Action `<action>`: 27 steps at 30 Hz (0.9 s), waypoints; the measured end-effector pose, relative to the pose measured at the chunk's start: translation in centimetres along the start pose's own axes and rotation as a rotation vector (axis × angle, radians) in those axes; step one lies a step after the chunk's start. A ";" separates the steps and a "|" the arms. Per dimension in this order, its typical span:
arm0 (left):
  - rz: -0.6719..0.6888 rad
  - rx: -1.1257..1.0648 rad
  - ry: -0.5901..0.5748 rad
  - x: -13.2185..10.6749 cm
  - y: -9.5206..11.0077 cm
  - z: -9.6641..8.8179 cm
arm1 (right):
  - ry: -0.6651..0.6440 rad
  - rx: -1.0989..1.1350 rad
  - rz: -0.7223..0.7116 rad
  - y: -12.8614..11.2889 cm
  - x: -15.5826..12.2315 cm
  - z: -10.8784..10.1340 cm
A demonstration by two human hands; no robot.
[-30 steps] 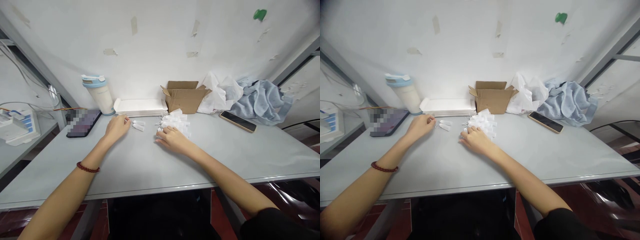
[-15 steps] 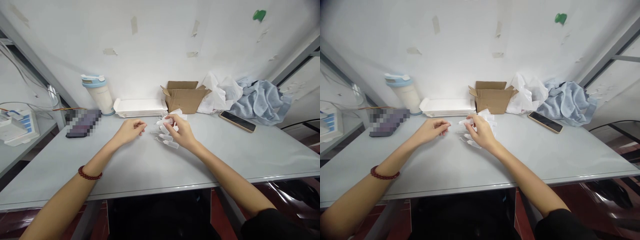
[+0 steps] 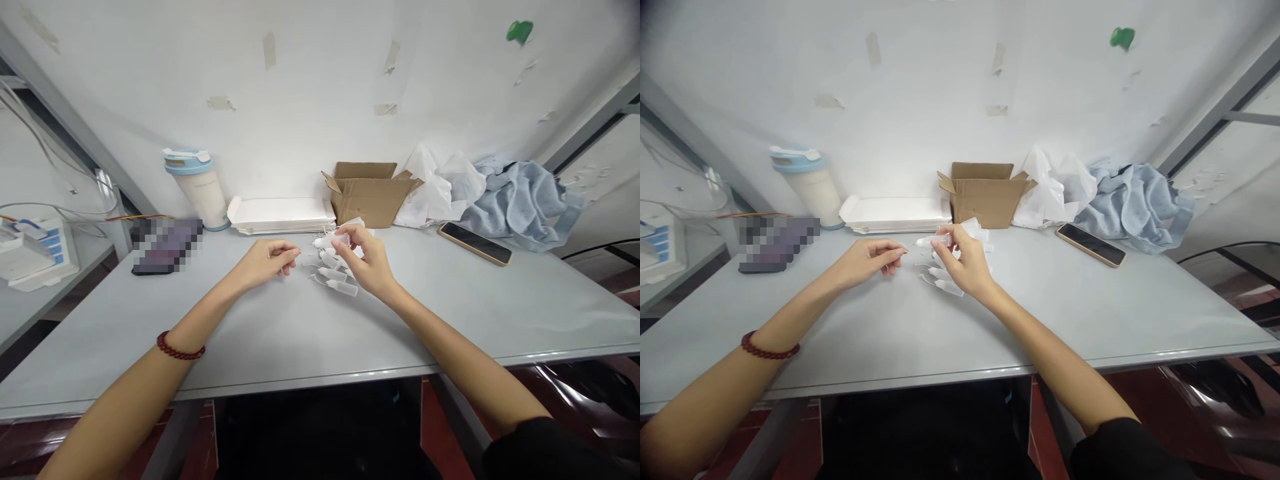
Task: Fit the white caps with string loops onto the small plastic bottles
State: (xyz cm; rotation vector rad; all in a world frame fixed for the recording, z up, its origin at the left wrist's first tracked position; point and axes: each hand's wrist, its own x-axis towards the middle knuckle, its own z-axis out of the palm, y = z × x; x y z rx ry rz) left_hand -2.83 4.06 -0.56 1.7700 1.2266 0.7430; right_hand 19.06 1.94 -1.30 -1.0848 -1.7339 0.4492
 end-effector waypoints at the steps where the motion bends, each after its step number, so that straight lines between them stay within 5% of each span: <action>1: 0.011 -0.010 -0.009 -0.1 0.1 0.0 | -0.003 0.001 0.004 0.0 0.0 0.0; 27: 0.134 0.004 -0.005 -0.7 1.0 0.2 | -0.060 0.156 0.083 -0.5 0.0 -0.1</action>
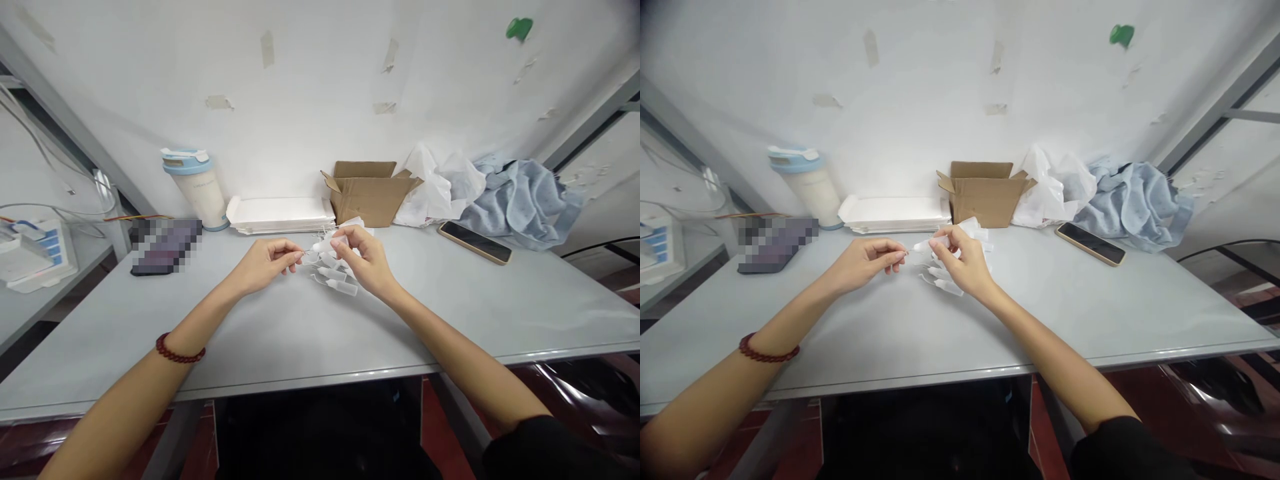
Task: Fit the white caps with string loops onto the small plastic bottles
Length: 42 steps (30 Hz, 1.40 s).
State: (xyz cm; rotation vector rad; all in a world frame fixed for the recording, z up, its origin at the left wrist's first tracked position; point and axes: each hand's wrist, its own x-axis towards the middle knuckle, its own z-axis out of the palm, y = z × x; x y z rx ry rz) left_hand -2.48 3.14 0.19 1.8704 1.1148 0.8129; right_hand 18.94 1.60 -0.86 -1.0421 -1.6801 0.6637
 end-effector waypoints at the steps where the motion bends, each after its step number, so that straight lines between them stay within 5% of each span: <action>1: 0.000 0.000 0.002 0.0 0.0 0.0 | 0.002 0.001 -0.001 0.0 0.0 0.0; 42: 0.013 -0.003 0.033 -0.6 0.6 1.3 | -0.078 -0.035 -0.024 0.4 -0.2 0.3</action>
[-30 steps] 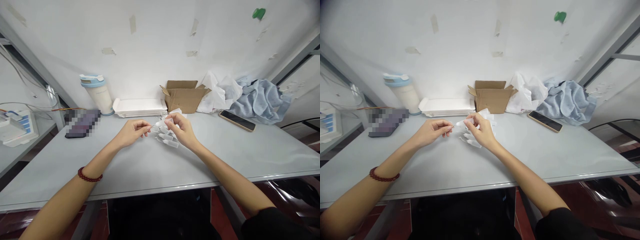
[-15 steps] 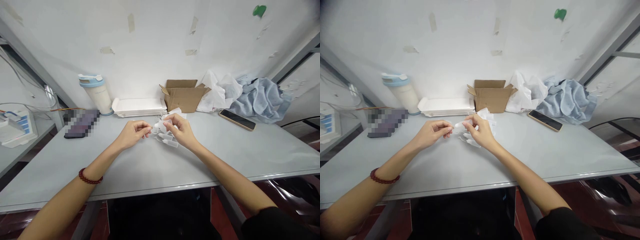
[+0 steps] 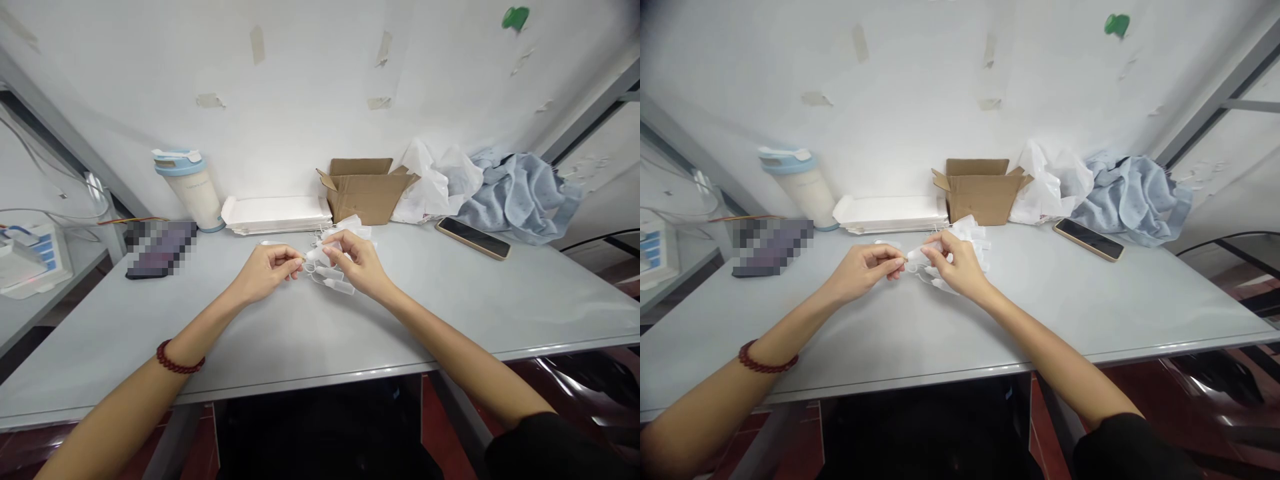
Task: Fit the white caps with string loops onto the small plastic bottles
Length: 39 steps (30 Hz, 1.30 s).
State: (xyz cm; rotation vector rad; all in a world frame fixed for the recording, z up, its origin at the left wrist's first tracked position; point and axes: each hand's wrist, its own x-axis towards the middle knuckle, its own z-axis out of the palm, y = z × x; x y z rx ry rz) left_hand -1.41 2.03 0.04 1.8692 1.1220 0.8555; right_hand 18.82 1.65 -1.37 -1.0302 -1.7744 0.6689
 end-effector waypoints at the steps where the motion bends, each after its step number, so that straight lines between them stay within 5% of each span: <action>1: -0.001 0.002 -0.001 0.0 0.0 0.0 | -0.002 0.000 -0.002 0.0 0.0 0.0; 22: -0.047 -0.198 -0.006 0.5 -0.7 -0.7 | 0.059 0.168 0.036 -0.1 0.3 -0.6; 39: -0.018 -0.133 0.009 0.0 -0.1 0.1 | -0.039 0.146 0.117 0.3 0.1 0.2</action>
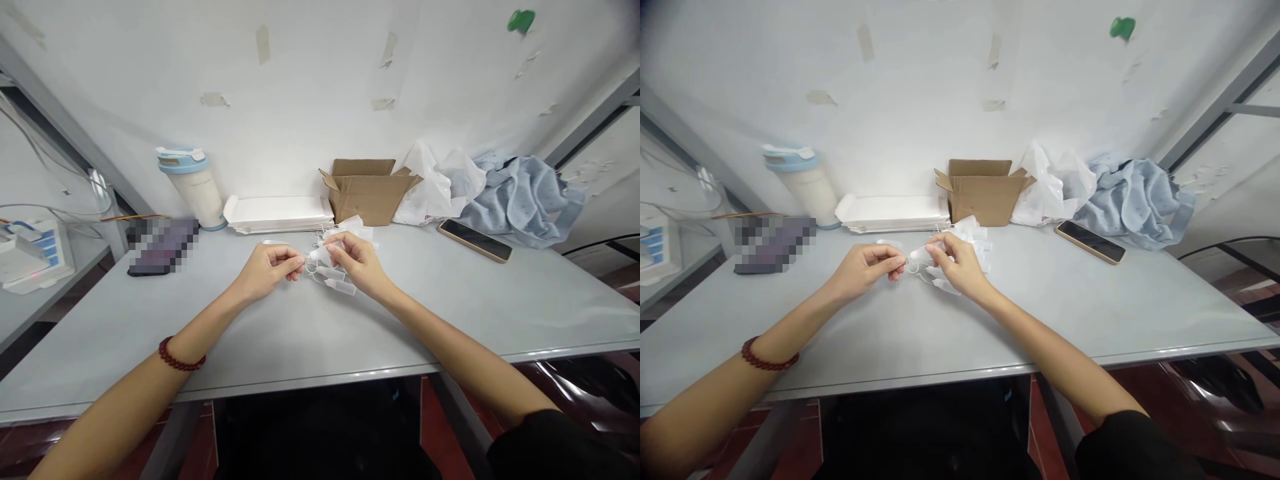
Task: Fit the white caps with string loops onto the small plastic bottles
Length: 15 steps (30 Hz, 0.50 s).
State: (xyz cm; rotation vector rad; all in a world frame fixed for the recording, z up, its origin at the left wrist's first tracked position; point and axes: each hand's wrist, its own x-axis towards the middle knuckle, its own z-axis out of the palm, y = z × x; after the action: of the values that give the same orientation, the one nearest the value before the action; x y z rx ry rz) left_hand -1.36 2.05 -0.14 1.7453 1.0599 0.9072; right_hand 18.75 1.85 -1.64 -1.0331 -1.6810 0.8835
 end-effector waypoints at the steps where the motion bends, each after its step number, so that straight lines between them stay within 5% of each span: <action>1: 0.000 -0.001 -0.001 0.0 0.0 0.0 | 0.000 0.002 0.001 0.0 0.0 0.0; 15: 0.025 -0.060 -0.011 0.2 -0.2 -0.5 | 0.001 0.099 -0.026 -0.1 0.2 -0.3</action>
State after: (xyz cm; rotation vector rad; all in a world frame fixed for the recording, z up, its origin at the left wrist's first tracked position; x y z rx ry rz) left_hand -1.73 2.43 -0.09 1.7155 0.9959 0.9344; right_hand 18.94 2.03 -1.40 -0.9429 -1.6297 0.9391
